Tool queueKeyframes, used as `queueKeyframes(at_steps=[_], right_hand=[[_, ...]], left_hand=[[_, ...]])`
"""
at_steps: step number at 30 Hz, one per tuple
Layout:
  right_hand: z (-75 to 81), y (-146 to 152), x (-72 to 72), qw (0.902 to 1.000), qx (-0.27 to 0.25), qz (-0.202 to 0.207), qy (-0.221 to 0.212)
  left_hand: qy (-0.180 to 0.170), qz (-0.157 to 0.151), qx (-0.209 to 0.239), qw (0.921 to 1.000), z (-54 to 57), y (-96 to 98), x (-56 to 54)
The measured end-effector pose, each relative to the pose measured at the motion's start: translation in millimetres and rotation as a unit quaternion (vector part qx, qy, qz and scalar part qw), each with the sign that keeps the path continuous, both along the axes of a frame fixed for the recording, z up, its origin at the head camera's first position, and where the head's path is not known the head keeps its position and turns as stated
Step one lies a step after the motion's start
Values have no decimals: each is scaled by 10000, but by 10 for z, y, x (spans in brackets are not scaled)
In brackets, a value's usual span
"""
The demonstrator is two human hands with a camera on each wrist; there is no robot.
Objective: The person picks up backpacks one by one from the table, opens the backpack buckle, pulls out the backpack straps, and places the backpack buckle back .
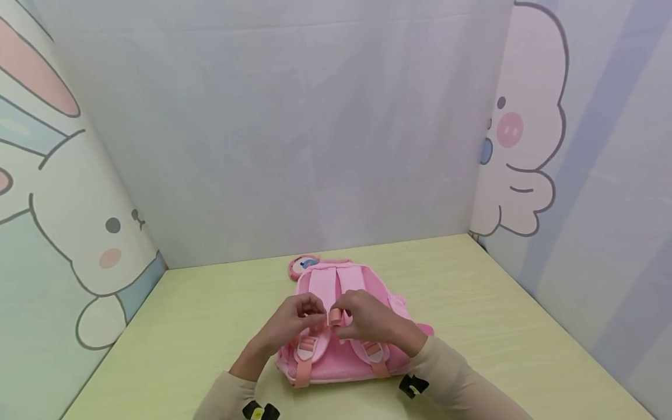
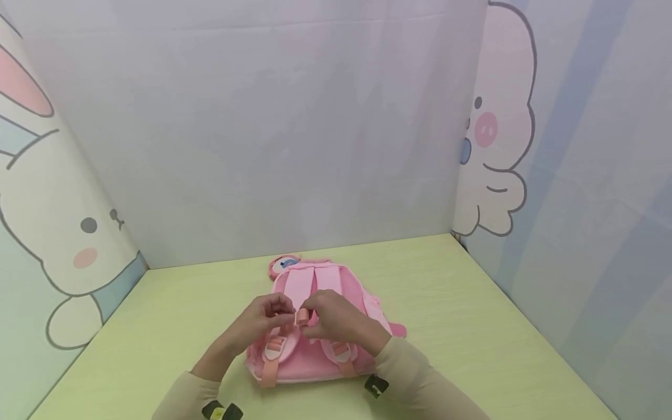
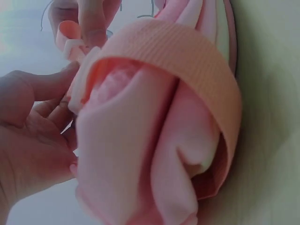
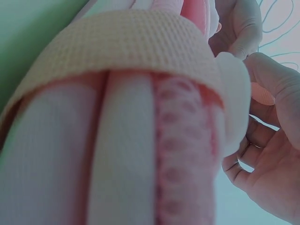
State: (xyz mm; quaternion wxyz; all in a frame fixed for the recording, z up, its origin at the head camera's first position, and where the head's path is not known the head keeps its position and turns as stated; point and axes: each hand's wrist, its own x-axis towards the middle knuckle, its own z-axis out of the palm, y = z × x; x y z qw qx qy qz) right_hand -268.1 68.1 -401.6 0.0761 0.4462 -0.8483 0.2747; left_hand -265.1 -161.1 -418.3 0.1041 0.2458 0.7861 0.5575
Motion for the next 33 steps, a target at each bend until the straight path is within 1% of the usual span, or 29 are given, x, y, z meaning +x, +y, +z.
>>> queueKeyframes(at_steps=[3,8,21,24,29,33], right_hand=[[-11,0,2,10000,-57,32,-17],[-16,8,4,9999,-101,31,-78],[-18,7,-12,10000,-16,-7,-80],[-18,11,-15,9999,-10,5,-100],[-21,11,-26,9998,-70,85,-162],[-15,10,-24,9996,-166,135,-191]], left_hand=[[17,-6,-73,10000,-10,-14,-11],[7,-43,-218,9998,9,-53,-9],[-177,64,125,9997,54,-3,24],[-219,99,159,9996,55,-3,26],[-385,206,186,9989,54,2,40],[-395,278,174,9987,38,-3,34]])
